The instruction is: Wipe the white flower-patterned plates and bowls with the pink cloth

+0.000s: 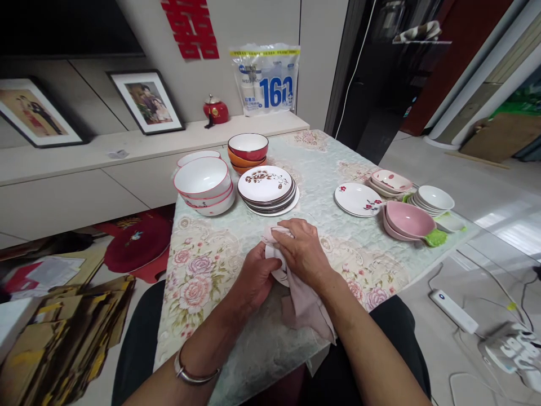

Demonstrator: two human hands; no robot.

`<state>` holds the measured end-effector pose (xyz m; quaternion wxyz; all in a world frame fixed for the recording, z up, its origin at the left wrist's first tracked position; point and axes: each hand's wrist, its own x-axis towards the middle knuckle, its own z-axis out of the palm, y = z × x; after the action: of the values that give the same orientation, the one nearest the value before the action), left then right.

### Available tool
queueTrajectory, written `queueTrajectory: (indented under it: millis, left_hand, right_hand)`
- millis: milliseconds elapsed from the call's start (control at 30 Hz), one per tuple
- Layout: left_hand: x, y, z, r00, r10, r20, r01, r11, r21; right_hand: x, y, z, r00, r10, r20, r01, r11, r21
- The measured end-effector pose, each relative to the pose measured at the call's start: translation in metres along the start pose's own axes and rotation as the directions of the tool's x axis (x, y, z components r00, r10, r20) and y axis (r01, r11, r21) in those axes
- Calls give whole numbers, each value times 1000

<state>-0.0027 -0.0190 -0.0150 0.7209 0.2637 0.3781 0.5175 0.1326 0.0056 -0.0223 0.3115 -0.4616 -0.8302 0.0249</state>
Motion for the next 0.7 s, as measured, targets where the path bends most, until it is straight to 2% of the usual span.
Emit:
queueTrajectory:
  millis: [167,333,500,700]
  left_hand:
    - [0,2,1,999,-37,21,37,999,18]
    - [-2,5,3,998,-49,-39,47,998,-34]
    - [1,5,3,995,-26,-99,20,998,-60]
    - [2,3,0,997,-15,-77,14,1000,-12]
  right_hand:
    - [-3,22,-1,968,249,23,-249,958,139]
    - [-3,25,-4,926,378,16,-378,923,75]
    - [-3,24,-3,909,417,-11,-417,909,-19]
    - [-6,26,0,942,335,-31,-334,921,-198]
